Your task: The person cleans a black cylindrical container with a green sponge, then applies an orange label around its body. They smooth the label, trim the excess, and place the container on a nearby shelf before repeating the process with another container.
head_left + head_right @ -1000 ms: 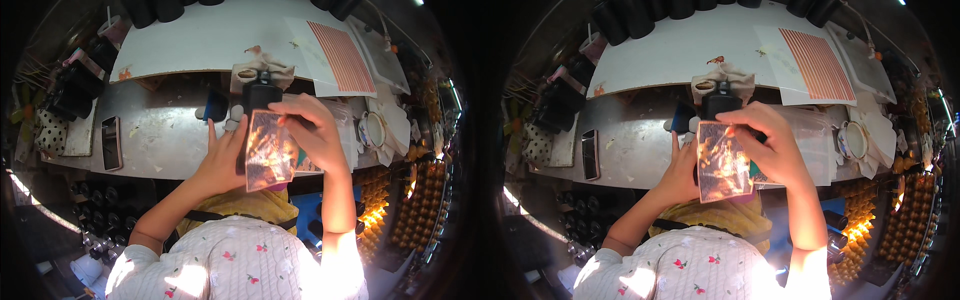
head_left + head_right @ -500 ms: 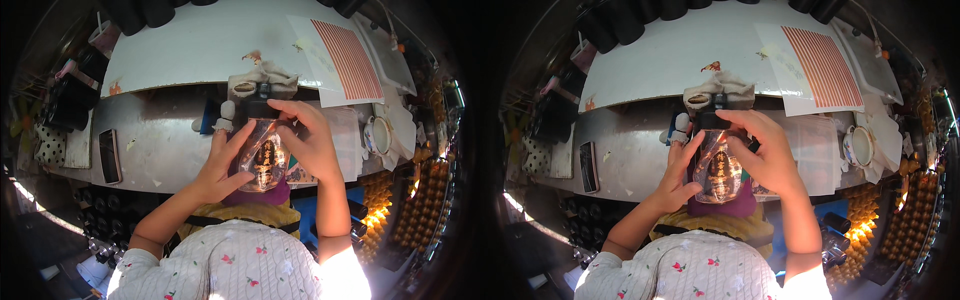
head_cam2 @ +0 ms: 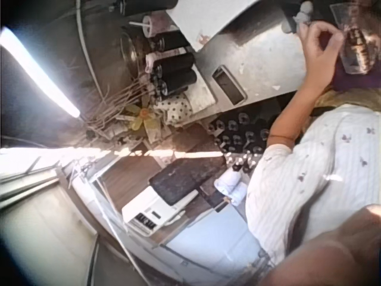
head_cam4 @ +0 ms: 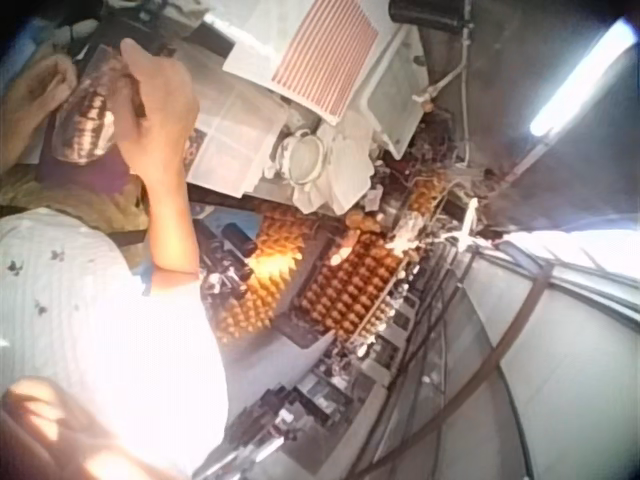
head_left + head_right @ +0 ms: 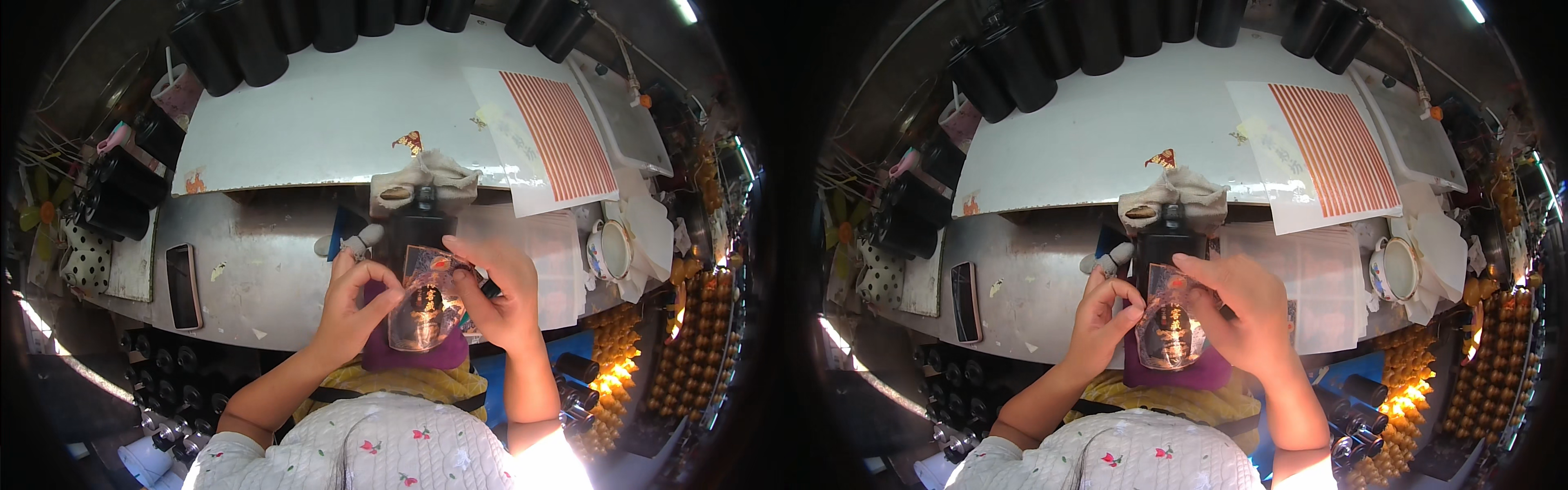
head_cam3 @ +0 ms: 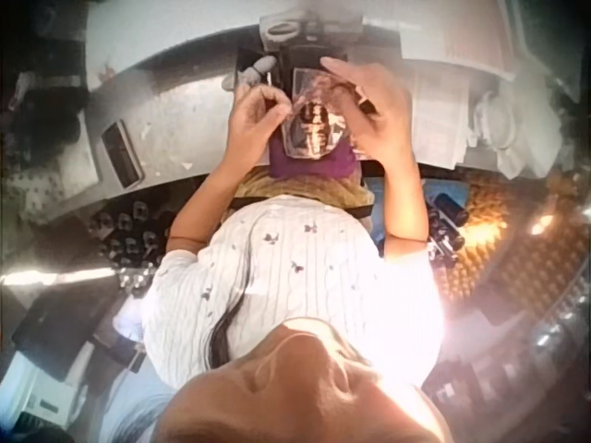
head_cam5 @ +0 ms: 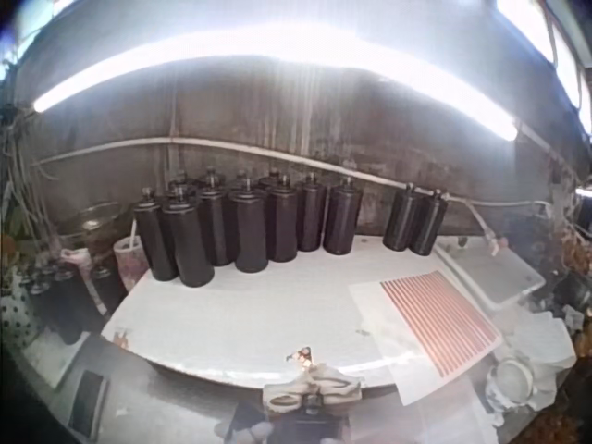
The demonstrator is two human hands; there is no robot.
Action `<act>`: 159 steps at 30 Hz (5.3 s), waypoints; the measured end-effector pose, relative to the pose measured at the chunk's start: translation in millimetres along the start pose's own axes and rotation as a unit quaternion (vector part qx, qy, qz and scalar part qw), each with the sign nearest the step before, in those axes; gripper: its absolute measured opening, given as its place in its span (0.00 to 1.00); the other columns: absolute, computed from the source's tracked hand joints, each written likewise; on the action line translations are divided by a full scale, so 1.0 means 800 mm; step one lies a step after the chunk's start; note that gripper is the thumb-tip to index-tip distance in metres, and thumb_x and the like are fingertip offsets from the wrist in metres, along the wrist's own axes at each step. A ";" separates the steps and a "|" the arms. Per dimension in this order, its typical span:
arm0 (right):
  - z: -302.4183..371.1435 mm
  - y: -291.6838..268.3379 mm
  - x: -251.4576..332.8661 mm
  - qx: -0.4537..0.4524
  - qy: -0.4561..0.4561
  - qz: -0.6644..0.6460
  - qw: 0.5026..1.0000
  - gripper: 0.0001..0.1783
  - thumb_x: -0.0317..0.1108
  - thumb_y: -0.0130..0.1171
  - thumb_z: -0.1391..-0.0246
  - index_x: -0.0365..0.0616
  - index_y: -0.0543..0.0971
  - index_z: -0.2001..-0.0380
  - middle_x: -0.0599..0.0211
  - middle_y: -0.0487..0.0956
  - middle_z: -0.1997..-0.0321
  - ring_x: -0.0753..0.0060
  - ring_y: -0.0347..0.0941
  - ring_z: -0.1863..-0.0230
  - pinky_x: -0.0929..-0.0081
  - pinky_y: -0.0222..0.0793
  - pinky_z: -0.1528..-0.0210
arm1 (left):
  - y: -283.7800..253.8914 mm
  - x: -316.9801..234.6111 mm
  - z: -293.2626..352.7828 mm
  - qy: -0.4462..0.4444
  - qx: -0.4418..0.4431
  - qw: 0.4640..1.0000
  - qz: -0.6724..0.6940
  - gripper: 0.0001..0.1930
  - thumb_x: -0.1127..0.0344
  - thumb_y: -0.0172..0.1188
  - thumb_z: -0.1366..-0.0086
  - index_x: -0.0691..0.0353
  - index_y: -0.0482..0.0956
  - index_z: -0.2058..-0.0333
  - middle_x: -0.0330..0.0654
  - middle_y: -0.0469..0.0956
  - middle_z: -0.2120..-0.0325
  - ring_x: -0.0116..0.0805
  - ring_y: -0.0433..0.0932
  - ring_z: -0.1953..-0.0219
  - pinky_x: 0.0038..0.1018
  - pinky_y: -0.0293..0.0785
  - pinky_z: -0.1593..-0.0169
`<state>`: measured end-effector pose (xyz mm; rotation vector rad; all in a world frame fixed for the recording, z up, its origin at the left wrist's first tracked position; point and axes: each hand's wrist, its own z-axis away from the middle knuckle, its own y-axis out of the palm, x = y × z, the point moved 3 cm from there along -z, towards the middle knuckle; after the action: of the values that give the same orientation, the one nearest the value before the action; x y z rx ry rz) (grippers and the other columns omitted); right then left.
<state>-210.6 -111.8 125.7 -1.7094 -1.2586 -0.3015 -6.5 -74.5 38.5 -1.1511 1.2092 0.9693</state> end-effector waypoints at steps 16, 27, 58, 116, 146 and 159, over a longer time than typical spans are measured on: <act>0.007 -0.004 -0.003 -0.027 0.053 -0.095 0.994 0.24 0.15 0.61 0.54 0.46 0.83 0.52 0.72 0.81 0.71 0.72 0.74 0.72 0.74 0.67 0.67 | -0.027 -0.062 -0.054 0.205 -0.015 0.961 -0.187 0.10 0.58 0.72 0.46 0.53 0.81 0.70 0.59 0.68 0.44 0.64 0.45 0.28 0.55 0.34 0.29; 0.059 0.007 -0.025 -0.075 -0.055 0.086 0.992 0.29 0.21 0.65 0.55 0.44 0.80 0.45 0.57 0.74 0.46 0.67 0.70 0.65 0.73 0.72 0.60 | 0.009 -0.019 0.010 0.266 -0.156 0.890 -0.335 0.21 0.54 0.70 0.42 0.50 0.84 0.49 0.53 0.67 0.39 0.60 0.56 0.32 0.56 0.35 0.28; 0.082 0.039 -0.029 0.091 0.176 -0.067 0.978 0.58 0.42 0.75 0.59 0.44 0.57 0.26 0.52 0.55 0.29 0.52 0.67 0.37 0.59 0.67 0.37 | 0.016 0.029 -0.009 0.248 0.040 0.933 -0.257 0.47 0.32 0.46 0.32 0.61 0.49 0.27 0.64 0.50 0.31 0.68 0.46 0.29 0.64 0.26 0.30; 0.087 0.035 -0.045 0.105 0.198 -0.211 0.951 0.59 0.29 0.74 0.60 0.52 0.55 0.25 0.58 0.60 0.28 0.66 0.66 0.43 0.72 0.69 0.53 | 0.021 0.029 0.003 0.133 0.060 0.978 -0.152 0.43 0.41 0.43 0.28 0.64 0.42 0.27 0.57 0.60 0.35 0.58 0.55 0.32 0.58 0.22 0.28; 0.077 0.050 -0.082 0.068 0.354 -0.458 0.813 0.45 0.36 0.67 0.44 0.41 0.57 0.28 0.61 0.72 0.38 0.82 0.70 0.61 0.81 0.66 0.64 | 0.024 0.032 0.007 0.143 0.058 0.981 -0.116 0.63 0.38 0.64 0.41 0.71 0.31 0.28 0.61 0.55 0.33 0.56 0.60 0.37 0.46 0.52 0.32; 0.044 0.045 -0.097 0.161 0.370 -0.456 0.793 0.26 0.41 0.65 0.40 0.37 0.76 0.43 0.73 0.80 0.62 0.83 0.70 0.68 0.81 0.67 0.68 | 0.037 0.013 0.029 0.098 0.071 0.988 -0.094 0.54 0.54 0.64 0.37 0.69 0.34 0.27 0.61 0.55 0.35 0.55 0.58 0.37 0.45 0.50 0.32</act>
<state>-226.0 -130.9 36.4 -0.4534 -1.3099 -1.1295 -30.1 -46.4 24.0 -1.2444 1.2775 0.6286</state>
